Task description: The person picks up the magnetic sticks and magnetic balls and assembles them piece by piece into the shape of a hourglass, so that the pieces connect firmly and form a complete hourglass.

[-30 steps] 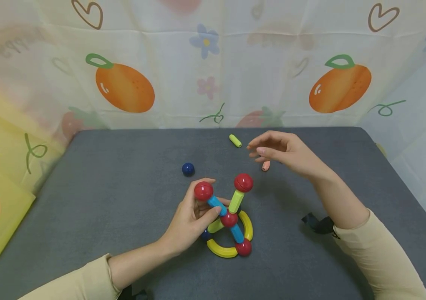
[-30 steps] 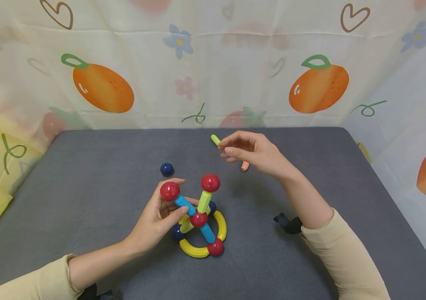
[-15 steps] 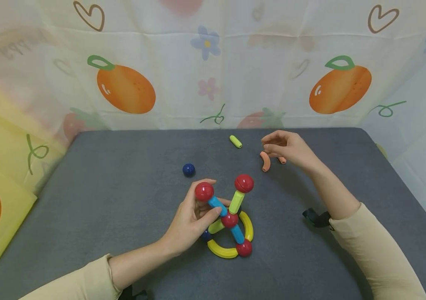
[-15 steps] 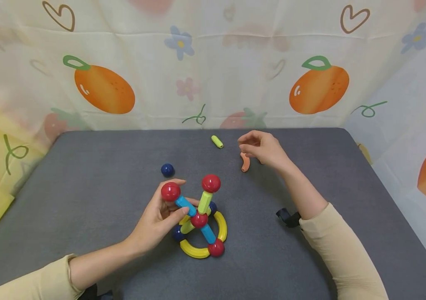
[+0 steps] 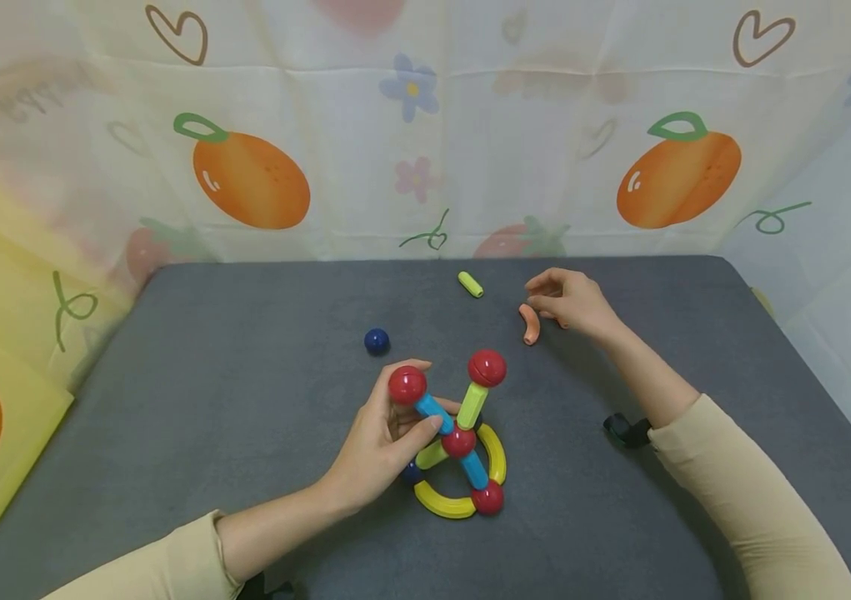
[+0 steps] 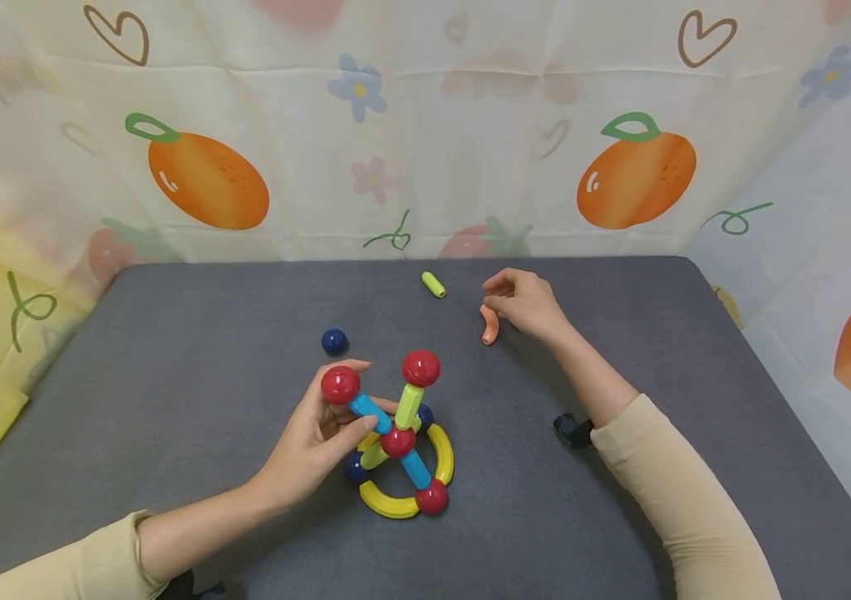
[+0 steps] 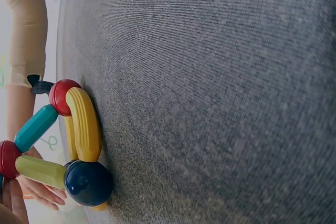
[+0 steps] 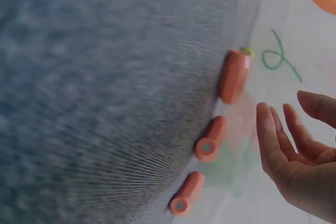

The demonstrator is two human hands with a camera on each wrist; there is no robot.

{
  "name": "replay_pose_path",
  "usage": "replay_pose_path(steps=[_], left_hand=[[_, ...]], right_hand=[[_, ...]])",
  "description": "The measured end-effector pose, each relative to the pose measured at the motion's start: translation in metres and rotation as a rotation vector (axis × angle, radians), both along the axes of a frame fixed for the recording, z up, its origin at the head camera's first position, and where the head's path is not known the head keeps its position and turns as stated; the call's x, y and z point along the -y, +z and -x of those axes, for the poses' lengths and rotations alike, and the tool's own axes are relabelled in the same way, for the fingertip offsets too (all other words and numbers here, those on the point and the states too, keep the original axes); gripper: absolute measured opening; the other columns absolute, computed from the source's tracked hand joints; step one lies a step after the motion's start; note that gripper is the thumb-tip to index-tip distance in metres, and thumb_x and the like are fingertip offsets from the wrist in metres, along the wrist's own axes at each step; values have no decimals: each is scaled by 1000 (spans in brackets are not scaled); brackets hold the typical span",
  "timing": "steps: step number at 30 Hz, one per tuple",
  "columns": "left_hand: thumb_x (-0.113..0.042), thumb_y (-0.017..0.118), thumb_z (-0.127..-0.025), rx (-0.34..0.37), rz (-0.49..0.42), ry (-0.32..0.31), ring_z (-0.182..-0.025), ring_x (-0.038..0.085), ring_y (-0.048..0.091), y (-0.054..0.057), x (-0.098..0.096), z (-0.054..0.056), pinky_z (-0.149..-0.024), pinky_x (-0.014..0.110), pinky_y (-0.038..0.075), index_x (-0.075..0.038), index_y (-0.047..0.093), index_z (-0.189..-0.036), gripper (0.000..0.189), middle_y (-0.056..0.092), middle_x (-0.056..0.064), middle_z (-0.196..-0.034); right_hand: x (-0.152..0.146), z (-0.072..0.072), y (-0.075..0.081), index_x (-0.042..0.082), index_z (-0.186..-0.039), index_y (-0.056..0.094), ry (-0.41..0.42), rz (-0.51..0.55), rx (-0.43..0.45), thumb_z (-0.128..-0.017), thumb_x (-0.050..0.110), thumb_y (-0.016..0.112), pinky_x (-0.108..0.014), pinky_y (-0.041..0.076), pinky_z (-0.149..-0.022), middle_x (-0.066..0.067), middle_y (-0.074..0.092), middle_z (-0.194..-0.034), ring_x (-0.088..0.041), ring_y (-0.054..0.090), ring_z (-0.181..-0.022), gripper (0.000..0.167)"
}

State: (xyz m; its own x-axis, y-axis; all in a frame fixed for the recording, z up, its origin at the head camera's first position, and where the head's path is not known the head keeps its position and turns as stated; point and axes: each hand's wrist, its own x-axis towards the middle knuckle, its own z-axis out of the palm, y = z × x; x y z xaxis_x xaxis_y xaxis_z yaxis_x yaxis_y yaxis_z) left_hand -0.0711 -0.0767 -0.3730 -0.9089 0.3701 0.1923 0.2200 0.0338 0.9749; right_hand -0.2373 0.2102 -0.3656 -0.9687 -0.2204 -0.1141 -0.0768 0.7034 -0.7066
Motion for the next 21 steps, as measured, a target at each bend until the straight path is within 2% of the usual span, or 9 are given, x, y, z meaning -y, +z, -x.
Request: replay_pose_path(steps=[2,8,15,21], left_hand=[[-4,61,-95,1,-2,-3,-102,18,73,0,0,0,-90,24,57,-10,34,-141,54,70,23,-116],[-3,61,-95,-2,-21,-16,-103,15,73,-2,0,-1,-90,23,57,-10,33,-141,54,70,24,-117],[-4,61,-95,-3,-3,-8,-102,17,73,0,0,0,-90,24,57,-10,34,-140,53,70,23,-117],[-4,59,-96,-41,-6,-23,-102,17,73,-2,0,0,-89,22,57,-8,33,-141,52,70,23,-117]], right_hand=[[1,1,-5,5,-131,58,6,-37,-19,-99,22,57,-39,54,-82,-17,65,-127,-34,65,-111,37],[5,1,-12,3,-127,60,20,-93,-81,-97,22,61,-51,51,-95,-18,67,-125,-36,65,-115,36],[8,2,-17,0,-124,61,34,-139,-134,-97,20,62,-50,52,-92,-21,68,-120,-36,67,-109,34],[9,5,-25,-4,-120,61,83,-196,-174,-96,16,61,-50,54,-89,-23,69,-114,-35,69,-101,31]])
